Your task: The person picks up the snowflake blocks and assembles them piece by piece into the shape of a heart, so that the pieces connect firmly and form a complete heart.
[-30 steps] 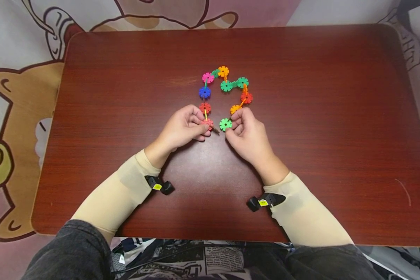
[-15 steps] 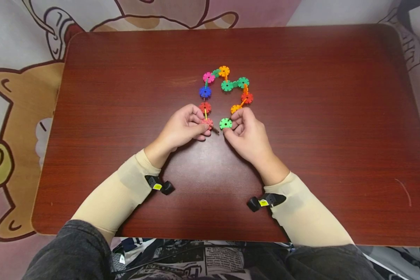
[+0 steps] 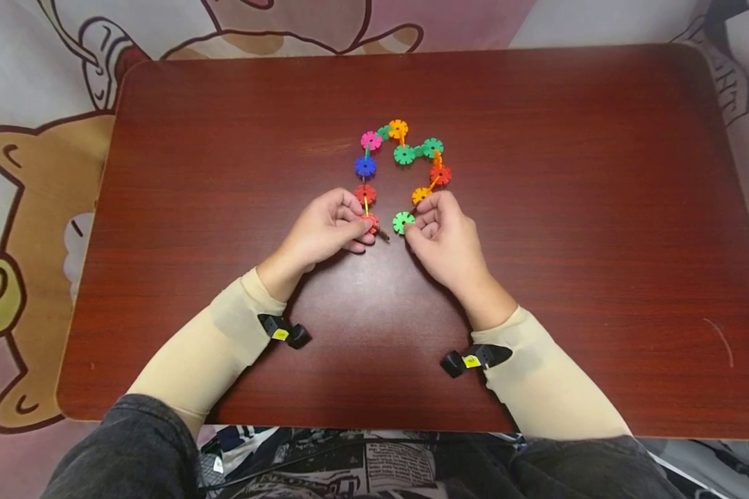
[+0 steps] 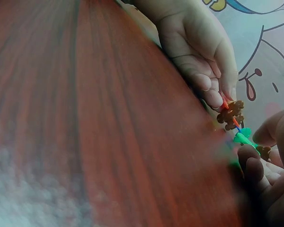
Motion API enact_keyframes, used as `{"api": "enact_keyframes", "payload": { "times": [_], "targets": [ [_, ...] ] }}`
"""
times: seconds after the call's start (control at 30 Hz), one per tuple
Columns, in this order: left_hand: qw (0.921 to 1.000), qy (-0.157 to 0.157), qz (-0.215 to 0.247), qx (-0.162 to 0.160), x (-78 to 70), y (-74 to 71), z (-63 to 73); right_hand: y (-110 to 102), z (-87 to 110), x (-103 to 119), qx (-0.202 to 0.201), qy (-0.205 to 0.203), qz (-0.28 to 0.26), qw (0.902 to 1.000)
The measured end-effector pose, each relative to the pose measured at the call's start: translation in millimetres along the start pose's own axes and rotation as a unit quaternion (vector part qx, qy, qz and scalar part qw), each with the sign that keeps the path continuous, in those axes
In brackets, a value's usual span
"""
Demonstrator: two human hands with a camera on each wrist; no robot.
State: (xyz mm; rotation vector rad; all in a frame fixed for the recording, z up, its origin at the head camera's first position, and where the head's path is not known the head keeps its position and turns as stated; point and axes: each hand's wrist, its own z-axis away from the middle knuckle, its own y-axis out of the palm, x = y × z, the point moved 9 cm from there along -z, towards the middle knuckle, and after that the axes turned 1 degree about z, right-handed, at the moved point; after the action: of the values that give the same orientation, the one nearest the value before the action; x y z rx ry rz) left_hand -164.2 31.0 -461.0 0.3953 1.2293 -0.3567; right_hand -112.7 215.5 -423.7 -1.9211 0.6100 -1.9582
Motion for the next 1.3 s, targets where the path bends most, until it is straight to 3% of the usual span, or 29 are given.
{"api": "enact_keyframes", "payload": {
  "times": [0.33, 0.77, 0.97, 1.17, 1.3],
  "targets": [
    [0.9993, -0.01, -0.036, 0.006, -0.3, 1.3, 1.6, 0.0, 0.2, 0.6, 0.001, 0.008, -0.011, 0.9999],
    [0.9958, 0.0, -0.086, 0.032, -2.6, 4.8, 7.0, -2.7, 0.3, -1.6, -0.01, 0.018, 0.002, 0.9998],
    [0.9965, 0.029, -0.072, 0.03, -3.9, 8.2, 9.4, -6.5, 1.2, -0.4, -0.035, -0.004, -0.009, 0.9993],
    [0.9928, 0.072, -0.095, 0.011, -7.1, 9.4, 10.4, -12.4, 1.5, 1.3, -0.077, -0.038, -0.016, 0.9962],
    [0.9908, 0.089, -0.102, 0.004, -9.7, 9.4, 10.6, -13.1, 0.3, 1.3, -0.083, -0.045, -0.029, 0.9951]
  ]
}}
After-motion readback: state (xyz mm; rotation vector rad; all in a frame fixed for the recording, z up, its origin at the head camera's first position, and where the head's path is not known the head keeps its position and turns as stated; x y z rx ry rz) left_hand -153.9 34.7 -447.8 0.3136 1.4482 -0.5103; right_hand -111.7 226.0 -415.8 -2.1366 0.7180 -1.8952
